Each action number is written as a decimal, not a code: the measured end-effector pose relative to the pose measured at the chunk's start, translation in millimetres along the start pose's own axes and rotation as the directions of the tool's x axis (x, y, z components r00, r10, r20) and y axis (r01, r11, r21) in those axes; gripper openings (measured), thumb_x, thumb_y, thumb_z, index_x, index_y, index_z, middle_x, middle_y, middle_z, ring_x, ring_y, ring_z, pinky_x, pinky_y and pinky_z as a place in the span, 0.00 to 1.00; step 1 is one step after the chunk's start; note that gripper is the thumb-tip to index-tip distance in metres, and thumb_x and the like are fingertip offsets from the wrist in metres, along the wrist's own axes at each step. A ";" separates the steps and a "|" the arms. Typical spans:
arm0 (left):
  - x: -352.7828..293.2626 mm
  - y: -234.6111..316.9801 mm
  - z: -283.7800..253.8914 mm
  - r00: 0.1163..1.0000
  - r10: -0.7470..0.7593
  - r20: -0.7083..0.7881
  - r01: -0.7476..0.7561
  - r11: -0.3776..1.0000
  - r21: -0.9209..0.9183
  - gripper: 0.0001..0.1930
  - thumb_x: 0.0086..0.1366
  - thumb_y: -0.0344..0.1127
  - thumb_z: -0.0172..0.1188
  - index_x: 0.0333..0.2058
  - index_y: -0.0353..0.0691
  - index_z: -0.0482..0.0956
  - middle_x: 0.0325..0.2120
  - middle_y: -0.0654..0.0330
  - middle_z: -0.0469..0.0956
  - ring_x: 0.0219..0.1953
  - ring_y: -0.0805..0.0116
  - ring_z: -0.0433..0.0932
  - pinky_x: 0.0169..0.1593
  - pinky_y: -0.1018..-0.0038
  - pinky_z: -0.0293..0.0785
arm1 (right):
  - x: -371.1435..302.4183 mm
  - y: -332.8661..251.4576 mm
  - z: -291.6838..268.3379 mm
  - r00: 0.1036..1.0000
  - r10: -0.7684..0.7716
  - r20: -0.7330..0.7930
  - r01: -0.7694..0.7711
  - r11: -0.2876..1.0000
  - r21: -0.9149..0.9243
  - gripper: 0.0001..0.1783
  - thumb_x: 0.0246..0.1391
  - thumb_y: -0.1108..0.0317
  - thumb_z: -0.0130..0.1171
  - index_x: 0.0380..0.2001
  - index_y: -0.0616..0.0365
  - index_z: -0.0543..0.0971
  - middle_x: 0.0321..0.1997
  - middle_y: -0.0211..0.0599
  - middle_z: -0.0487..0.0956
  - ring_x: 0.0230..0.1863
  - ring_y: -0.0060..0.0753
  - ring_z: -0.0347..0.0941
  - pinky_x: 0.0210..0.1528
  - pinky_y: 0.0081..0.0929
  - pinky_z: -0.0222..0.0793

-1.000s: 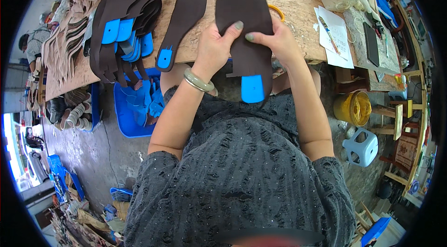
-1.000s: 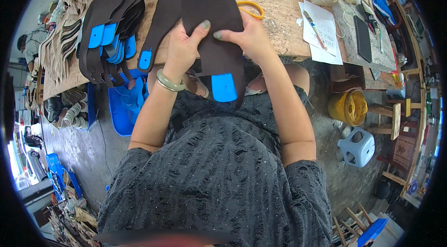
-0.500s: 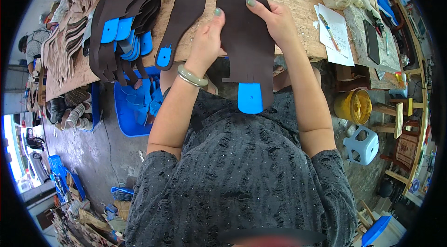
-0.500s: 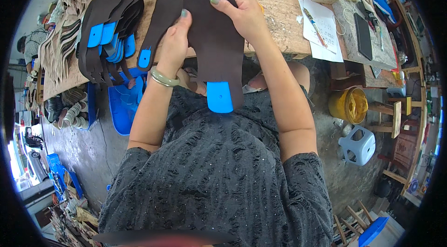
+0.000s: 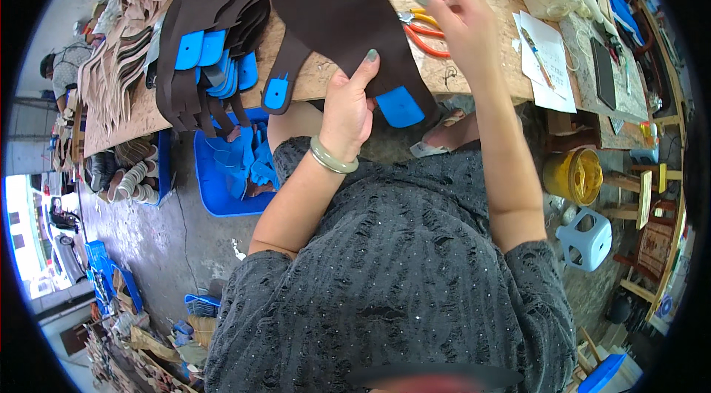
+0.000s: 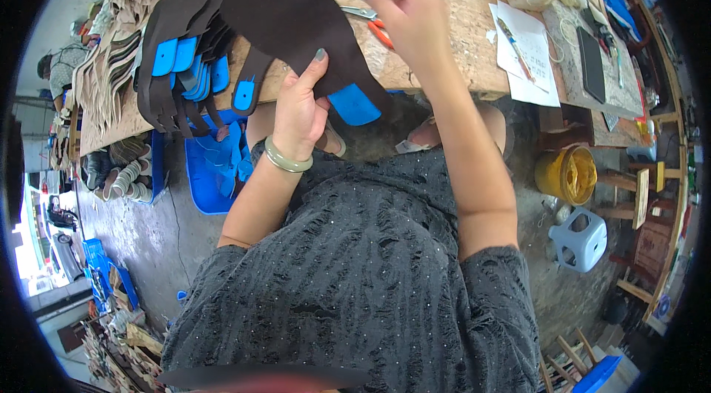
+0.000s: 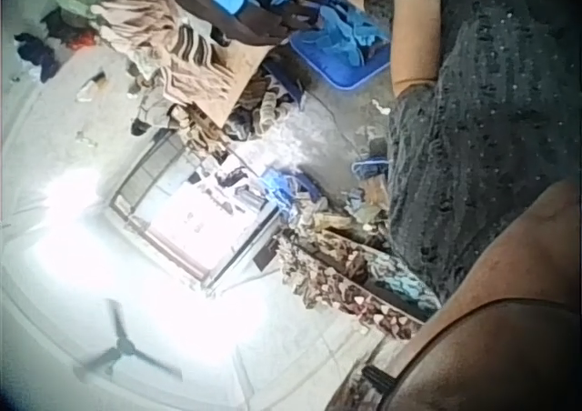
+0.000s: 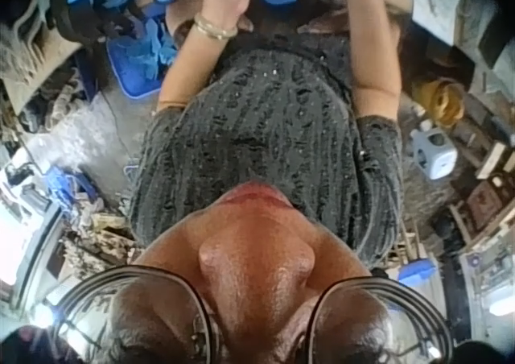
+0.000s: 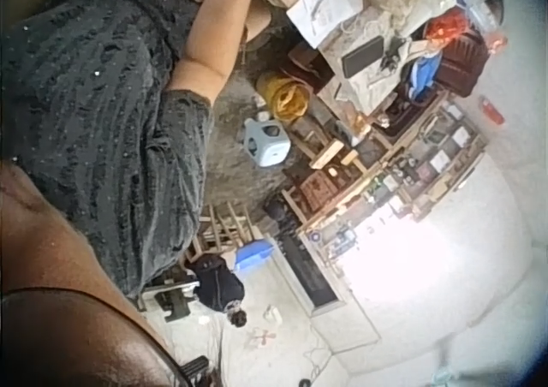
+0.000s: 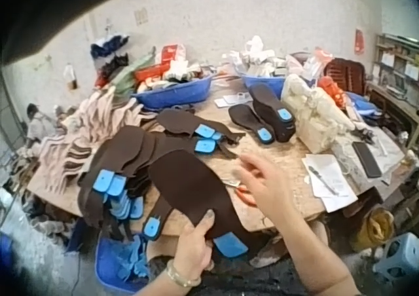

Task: Manually assemble shoe components by attaching insoles and upper materials.

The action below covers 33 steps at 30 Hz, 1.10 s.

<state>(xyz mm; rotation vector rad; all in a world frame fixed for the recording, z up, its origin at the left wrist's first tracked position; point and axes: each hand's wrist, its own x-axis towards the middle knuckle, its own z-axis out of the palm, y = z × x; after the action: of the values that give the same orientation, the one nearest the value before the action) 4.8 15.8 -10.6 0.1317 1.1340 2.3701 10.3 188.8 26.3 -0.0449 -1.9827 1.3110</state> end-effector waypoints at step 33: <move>6.4 -6.5 7.3 0.969 0.202 0.142 -0.207 0.978 0.020 0.15 0.64 0.34 0.57 0.48 0.35 0.73 0.44 0.60 0.76 0.47 0.71 0.72 0.52 0.73 0.69 | -48.4 -2.2 29.8 0.862 0.404 0.307 -0.504 0.606 0.616 0.24 0.50 0.74 0.62 0.51 0.66 0.70 0.32 0.28 0.79 0.31 0.13 0.70 0.34 0.13 0.66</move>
<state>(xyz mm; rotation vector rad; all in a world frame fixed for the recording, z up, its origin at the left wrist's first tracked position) 3.9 27.4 -11.6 0.4400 1.1421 2.4751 28.2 144.7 -4.9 -0.1186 -1.5060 2.3899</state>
